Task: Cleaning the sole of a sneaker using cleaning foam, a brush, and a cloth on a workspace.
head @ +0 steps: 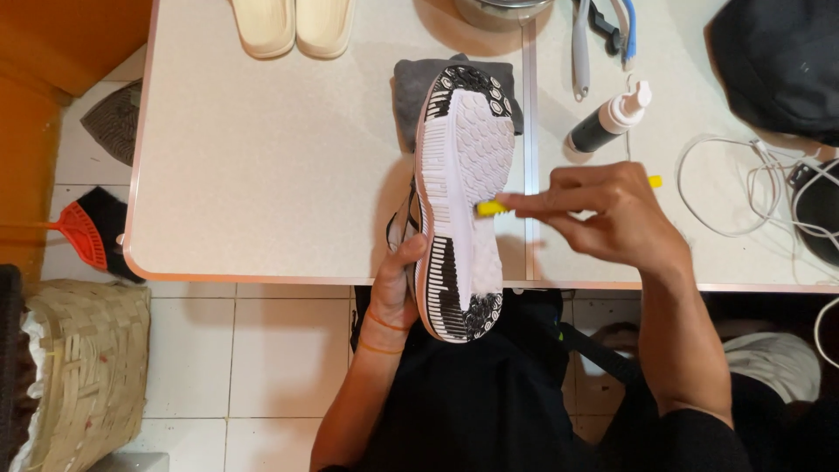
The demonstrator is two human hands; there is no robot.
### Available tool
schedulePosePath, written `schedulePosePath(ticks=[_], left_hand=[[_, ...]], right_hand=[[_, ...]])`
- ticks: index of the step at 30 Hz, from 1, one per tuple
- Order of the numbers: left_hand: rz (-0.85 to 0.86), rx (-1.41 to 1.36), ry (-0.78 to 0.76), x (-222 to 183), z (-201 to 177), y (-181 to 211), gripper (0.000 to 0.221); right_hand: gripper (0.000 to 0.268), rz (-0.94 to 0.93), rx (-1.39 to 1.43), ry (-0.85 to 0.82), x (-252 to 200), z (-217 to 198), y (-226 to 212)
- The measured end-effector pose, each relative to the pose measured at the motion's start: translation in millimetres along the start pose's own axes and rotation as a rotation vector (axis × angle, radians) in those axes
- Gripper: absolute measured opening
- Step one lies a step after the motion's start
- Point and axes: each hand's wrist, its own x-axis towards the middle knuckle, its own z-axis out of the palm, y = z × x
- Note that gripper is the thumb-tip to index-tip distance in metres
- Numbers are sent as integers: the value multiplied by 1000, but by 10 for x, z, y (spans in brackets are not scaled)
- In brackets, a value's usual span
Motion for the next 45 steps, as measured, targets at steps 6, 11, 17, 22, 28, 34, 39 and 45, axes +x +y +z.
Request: schedulePosePath(ticks=[6,11,17,22,28,34,39,45], left_hand=[[0,22,-21,23,-228,-48,61],[-25,37,-36,-55,263,136,51],[-63,12,-17,-43,202,190,39],[-27,59,-16,-16,301,238,45],[-69,18,-3,22,-76,96,49],[26,72,-14,99,-176,110,59],[-127,41,15,5,352,299,40],[-102,61,79,116,-305,172,50]], right_hand=[[23,-26,199,-83,-76,96,67],[25,-74,328,-162,-86,152,77],[25,-80,376,-99,-121,223,106],[25,-66,324,-41,-110,218,203],[25,-72,431,-223,-90,180,148],[21,-96,297,-176,-47,145,27],[21,-40,128,-22,-5,134,35],[17,-33,22,50,14,123,184]])
